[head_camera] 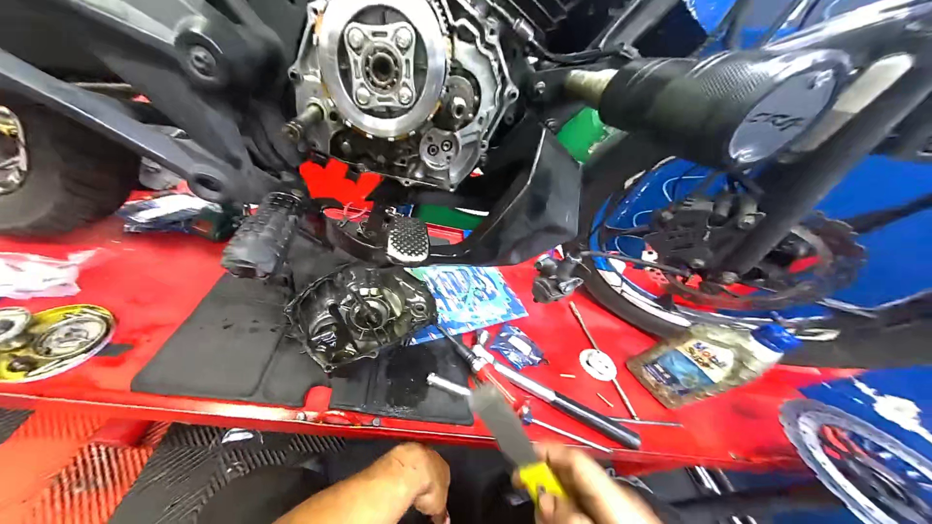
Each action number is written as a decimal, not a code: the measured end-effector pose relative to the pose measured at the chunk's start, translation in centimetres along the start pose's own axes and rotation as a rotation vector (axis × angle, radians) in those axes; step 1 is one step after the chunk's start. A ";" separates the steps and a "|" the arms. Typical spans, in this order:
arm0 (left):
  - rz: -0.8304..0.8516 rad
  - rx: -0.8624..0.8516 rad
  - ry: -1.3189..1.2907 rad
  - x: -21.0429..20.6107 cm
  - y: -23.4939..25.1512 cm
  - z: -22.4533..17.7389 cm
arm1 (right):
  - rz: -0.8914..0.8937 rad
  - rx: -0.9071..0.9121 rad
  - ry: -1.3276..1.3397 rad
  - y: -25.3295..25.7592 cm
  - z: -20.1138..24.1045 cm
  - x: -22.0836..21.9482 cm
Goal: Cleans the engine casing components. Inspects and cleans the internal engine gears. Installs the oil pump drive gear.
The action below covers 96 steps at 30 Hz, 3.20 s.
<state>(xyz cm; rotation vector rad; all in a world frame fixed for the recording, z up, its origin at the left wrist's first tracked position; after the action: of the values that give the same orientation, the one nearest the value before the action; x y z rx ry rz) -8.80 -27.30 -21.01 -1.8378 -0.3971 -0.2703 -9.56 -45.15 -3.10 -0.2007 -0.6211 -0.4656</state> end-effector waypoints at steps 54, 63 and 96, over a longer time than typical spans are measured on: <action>-0.129 -0.225 -0.017 0.1 -6.1 1.7 | -0.578 -0.422 -1.190 28.8 16.9 8.3; -0.131 -0.212 -0.028 -0.2 -6.1 1.2 | -0.538 -0.369 -1.489 28.8 17.2 8.6; -0.067 -0.201 -0.010 0.0 -6.1 1.5 | -0.436 -0.257 -1.480 26.8 16.8 10.7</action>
<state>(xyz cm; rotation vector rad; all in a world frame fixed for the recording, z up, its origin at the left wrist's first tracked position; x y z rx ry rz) -11.26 -24.23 -16.10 -2.0258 -0.4520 -0.3575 2.28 -20.10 15.56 -0.6788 -2.0816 -0.7900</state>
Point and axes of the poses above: each hand's wrist, its own y-axis towards the middle knuckle, its own x-axis out of the back of the hand, z = x × y, the point moved 3 cm from there along y, towards the middle knuckle, and after that the axes turned 13 degrees about z, right-handed, at the moved point
